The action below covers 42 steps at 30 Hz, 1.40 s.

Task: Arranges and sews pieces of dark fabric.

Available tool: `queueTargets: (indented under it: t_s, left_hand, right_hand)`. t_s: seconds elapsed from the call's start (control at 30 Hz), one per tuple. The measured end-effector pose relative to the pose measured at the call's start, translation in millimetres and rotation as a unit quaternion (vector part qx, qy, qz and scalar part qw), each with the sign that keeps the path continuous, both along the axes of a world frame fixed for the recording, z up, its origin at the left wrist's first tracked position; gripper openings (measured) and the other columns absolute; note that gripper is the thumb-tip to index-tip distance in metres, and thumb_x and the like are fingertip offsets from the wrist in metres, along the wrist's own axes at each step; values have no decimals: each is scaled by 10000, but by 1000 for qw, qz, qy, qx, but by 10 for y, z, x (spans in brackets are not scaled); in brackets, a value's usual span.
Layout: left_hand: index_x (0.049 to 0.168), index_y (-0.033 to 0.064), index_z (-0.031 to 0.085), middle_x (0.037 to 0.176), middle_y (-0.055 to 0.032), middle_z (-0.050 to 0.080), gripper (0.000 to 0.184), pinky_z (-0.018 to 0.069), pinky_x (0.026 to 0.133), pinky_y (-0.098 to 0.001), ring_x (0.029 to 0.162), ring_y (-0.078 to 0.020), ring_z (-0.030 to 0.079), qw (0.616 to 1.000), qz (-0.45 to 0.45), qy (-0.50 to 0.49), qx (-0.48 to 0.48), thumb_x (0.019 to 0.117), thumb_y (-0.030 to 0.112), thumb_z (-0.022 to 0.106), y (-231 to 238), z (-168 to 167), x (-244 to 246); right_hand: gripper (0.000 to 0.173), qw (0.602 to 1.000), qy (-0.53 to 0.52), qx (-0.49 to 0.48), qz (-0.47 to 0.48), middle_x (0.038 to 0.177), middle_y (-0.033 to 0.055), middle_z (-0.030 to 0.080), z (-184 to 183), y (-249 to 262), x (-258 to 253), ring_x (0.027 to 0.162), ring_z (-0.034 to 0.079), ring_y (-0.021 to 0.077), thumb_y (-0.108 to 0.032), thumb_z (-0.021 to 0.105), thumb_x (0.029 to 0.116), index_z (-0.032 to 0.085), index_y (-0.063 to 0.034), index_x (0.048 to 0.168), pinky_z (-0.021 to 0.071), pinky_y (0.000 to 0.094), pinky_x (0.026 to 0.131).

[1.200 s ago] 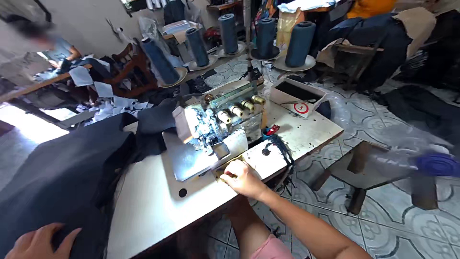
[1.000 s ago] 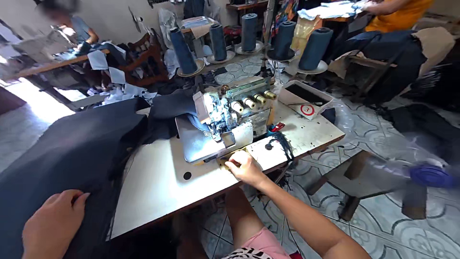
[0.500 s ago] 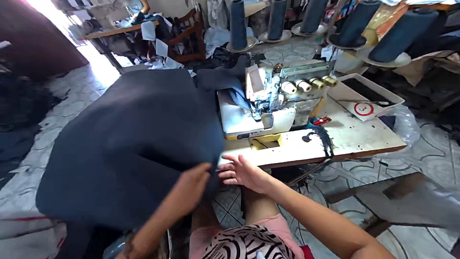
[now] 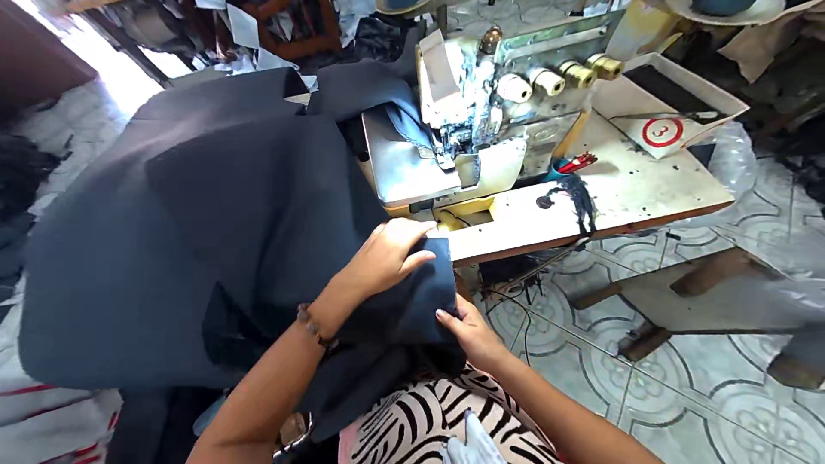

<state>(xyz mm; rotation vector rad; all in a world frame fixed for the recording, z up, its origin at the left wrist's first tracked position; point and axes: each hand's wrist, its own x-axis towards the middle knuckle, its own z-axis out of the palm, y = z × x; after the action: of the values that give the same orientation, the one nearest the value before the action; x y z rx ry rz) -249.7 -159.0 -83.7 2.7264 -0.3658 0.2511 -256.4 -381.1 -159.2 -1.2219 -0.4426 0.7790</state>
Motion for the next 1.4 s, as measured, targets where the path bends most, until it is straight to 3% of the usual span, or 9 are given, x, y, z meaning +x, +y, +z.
queueTargets:
  t_s: [0.2, 0.37, 0.47, 0.63, 0.8, 0.97, 1.07, 1.2, 1.4]
  left_hand:
    - [1007, 42, 738, 972, -96, 722, 154, 542, 857, -481, 923, -228, 695, 995, -67, 5, -75, 965, 178, 677, -95, -220, 143]
    - [954, 36, 738, 859, -9, 720, 96, 567, 720, -208, 764, -27, 660, 973, -67, 58, -214, 960, 114, 682, -182, 48, 75]
    - [933, 45, 741, 789, 21, 700, 98, 513, 619, -159, 661, 11, 602, 973, -37, 55, -222, 966, 117, 684, -198, 113, 25]
    - [937, 43, 744, 830, 11, 720, 86, 548, 698, -157, 734, 11, 647, 977, -49, 36, -204, 958, 110, 695, -235, 93, -1]
    - [952, 46, 760, 864, -30, 642, 125, 532, 718, -213, 789, -70, 610, 983, -94, -1, -155, 952, 145, 684, -308, 21, 27]
    - [886, 104, 719, 747, -6, 663, 538, 484, 747, -447, 737, -163, 633, 984, -164, 76, -10, 840, 638, 664, -89, 127, 24]
    - [895, 101, 746, 775, -65, 699, 334, 484, 880, -612, 802, -276, 688, 982, -138, 82, 101, 865, 433, 764, 191, 294, 18]
    - [937, 53, 785, 920, -150, 727, 110, 421, 932, -678, 948, -393, 669, 984, -5, 121, 127, 870, 138, 811, 502, 590, -148]
    - [934, 7, 699, 805, 10, 714, 43, 562, 672, -185, 703, 1, 655, 952, 82, 81, -285, 898, -15, 693, 811, 452, -611]
  right_hand:
    - [390, 999, 28, -3, 42, 1192, 32, 673, -80, -198, 162, 1073, 666, 47, -86, 497, 1022, 447, 38, 1388, 561, 264, 972]
    - [275, 999, 1, 32, 42, 1098, 5, 699, -29, -14, 452, 1018, 673, 37, -113, 450, 1054, 549, 9, 1280, 564, 269, 946]
    - [208, 996, 5, 60, 71, 950, -72, 722, 24, 23, 519, 905, 687, 6, -104, 425, 1062, 627, -76, 1105, 581, 244, 863]
    - [175, 987, 35, 59, 143, 962, -72, 723, 155, -6, 631, 906, 691, 14, -149, 476, 1047, 616, -92, 1135, 587, 252, 858]
    - [161, 998, -30, 20, 52, 937, -62, 681, 217, 75, 543, 903, 641, -20, -94, 492, 1040, 649, -66, 1059, 545, 218, 860]
    - [257, 963, -264, 47, 30, 1011, -68, 712, 359, -280, 437, 975, 625, -90, -164, 491, 1058, 701, -24, 1102, 524, 158, 914]
    - [180, 977, -192, 76, -48, 1025, -222, 726, 518, -735, 427, 958, 658, -94, -385, 568, 1027, 721, -346, 1113, 564, 171, 864]
    - [118, 964, -49, 147, -218, 955, -144, 773, 763, -1218, 504, 871, 712, -38, -344, 688, 935, 768, -340, 1022, 599, 177, 782]
    - [447, 927, 34, 135, -349, 903, -101, 765, 623, -1417, 872, 859, 712, -19, -157, 253, 1097, 678, -214, 969, 606, 202, 790]
